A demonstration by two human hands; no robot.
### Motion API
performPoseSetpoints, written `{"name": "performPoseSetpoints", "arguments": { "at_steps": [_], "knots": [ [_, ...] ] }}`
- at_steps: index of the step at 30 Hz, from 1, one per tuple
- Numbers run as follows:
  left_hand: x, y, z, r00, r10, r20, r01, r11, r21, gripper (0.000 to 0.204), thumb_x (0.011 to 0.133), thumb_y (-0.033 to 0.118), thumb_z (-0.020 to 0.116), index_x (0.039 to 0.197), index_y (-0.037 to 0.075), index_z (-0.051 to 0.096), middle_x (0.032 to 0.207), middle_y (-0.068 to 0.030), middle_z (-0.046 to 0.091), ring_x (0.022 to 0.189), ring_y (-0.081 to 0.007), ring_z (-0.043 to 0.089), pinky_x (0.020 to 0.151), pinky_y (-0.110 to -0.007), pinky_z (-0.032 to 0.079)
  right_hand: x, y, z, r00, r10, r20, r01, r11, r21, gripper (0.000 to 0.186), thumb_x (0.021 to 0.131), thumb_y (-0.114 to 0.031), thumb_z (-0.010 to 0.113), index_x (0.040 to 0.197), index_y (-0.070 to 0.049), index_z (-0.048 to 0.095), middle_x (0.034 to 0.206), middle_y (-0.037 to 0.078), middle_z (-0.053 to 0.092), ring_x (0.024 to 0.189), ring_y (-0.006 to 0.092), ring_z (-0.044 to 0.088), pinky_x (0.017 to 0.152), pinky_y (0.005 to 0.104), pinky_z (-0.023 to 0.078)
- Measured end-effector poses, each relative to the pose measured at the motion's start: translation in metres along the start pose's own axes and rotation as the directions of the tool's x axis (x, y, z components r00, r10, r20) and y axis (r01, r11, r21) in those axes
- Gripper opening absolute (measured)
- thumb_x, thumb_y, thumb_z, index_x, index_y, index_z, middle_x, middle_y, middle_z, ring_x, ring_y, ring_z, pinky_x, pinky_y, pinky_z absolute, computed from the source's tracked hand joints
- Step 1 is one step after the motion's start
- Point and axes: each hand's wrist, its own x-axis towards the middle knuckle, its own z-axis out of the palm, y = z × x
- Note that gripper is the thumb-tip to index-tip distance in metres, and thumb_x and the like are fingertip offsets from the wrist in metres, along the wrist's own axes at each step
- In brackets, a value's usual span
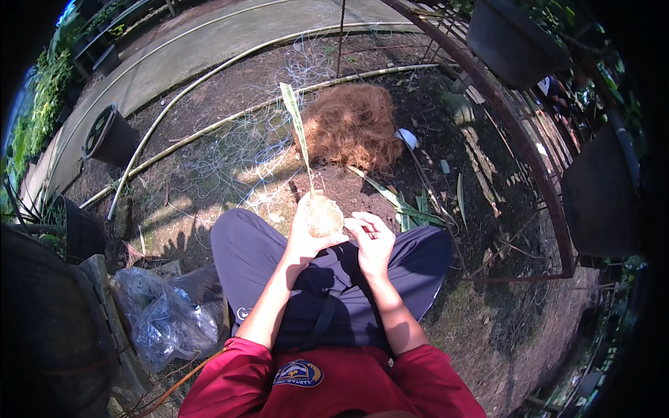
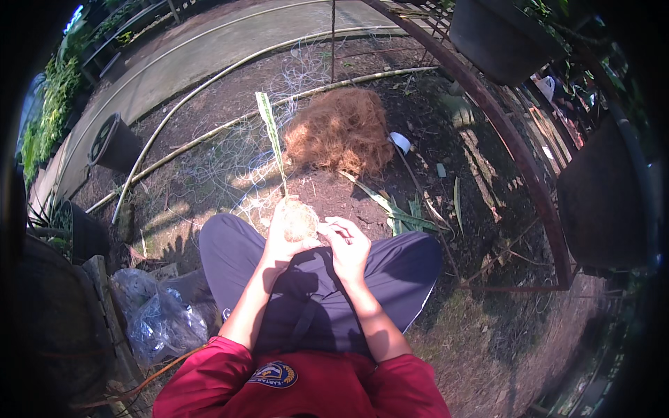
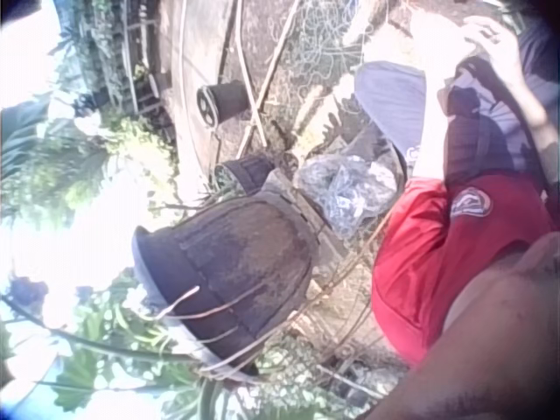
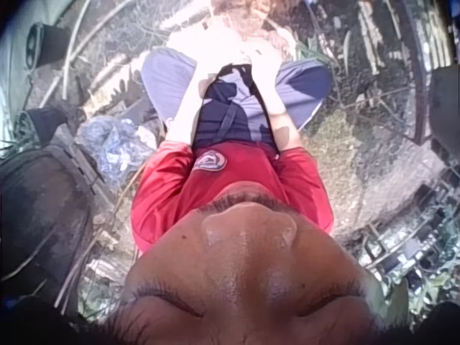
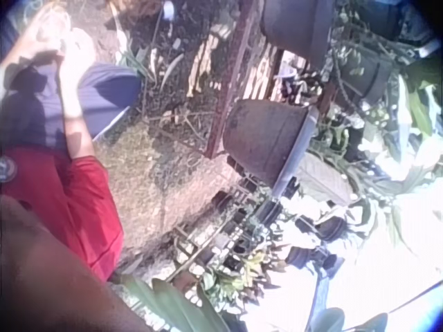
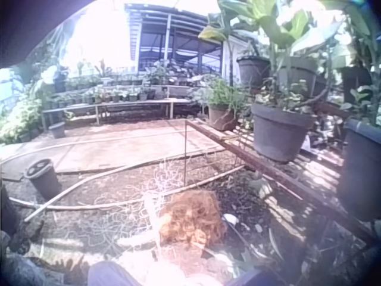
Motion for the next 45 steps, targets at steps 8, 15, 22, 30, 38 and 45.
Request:
{"name": "performPoseSetpoints", "arguments": {
  "at_steps": [8,15,22,30,38,45],
  "knots": [
    [0.000,0.006,-0.002,0.989,-0.056,0.138,0.057,0.998,0.000,0.100,0.060,0.000,0.087,0.143,0.006,0.032,0.121,-0.0093,0.056,0.112,-0.0194,0.056,0.095,-0.035,0.049,0.008,-0.015,-0.006,0.921,-0.309,0.237,0.383,0.829,-0.408,0.009,0.084,0.005,0.066,0.092,0.005,0.070,0.091,0.010,0.069,0.084,0.0165,0.065,0.077,0.0265,0.052],
    [0.000,0.001,-0.009,0.984,-0.060,0.170,0.067,0.997,-0.037,0.078,0.072,0.010,0.073,0.140,0.004,0.036,0.118,-0.0101,0.058,0.111,-0.0204,0.058,0.095,-0.034,0.049,0.007,-0.013,-0.003,0.991,-0.078,0.104,0.093,0.986,-0.141,0.013,0.088,0.000,0.066,0.100,0.005,0.068,0.091,0.007,0.068,0.084,0.0122,0.063,0.077,0.0252,0.051],
    [0.004,-0.021,-0.025,0.996,-0.092,-0.003,0.088,0.963,-0.254,0.057,0.078,0.003,0.060,0.132,0.001,0.042,0.114,-0.0127,0.061,0.102,-0.0218,0.064,0.087,-0.034,0.054,0.004,0.003,-0.007,0.990,0.099,0.104,-0.090,0.992,-0.089,0.014,0.091,-0.007,0.066,0.102,0.001,0.064,0.089,0.002,0.065,0.078,0.0084,0.060,0.073,0.0238,0.049],
    [0.004,-0.018,-0.026,0.982,-0.168,-0.088,0.111,0.885,-0.451,0.052,0.084,0.006,0.059,0.133,0.004,0.042,0.122,-0.0156,0.057,0.113,-0.0246,0.059,0.088,-0.036,0.055,0.004,0.041,-0.026,0.956,0.161,0.245,-0.042,0.903,-0.428,0.014,0.092,-0.010,0.060,0.098,0.001,0.066,0.088,0.005,0.066,0.079,0.0102,0.062,0.072,0.0258,0.049],
    [-0.005,0.006,-0.022,0.841,-0.245,0.482,0.424,0.853,-0.305,0.092,0.064,0.016,0.080,0.143,0.005,0.033,0.133,-0.0175,0.051,0.124,-0.0304,0.053,0.098,-0.044,0.050,0.065,0.043,-0.048,0.988,0.147,0.041,-0.134,0.964,-0.228,0.012,0.091,-0.013,0.065,0.099,-0.003,0.066,0.079,-0.003,0.061,0.066,0.0047,0.052,0.061,0.0211,0.043],
    [-0.012,-0.003,-0.004,0.961,-0.142,0.237,0.103,0.980,0.170,0.103,0.054,0.015,0.088,0.143,0.006,0.035,0.130,-0.0113,0.050,0.123,-0.0224,0.051,0.105,-0.037,0.042,0.101,0.036,-0.030,0.994,0.059,-0.088,-0.071,0.987,-0.147,0.015,0.094,-0.016,0.064,0.102,-0.004,0.065,0.078,-0.004,0.059,0.065,0.0041,0.051,0.057,0.0205,0.041]
  ]
}}
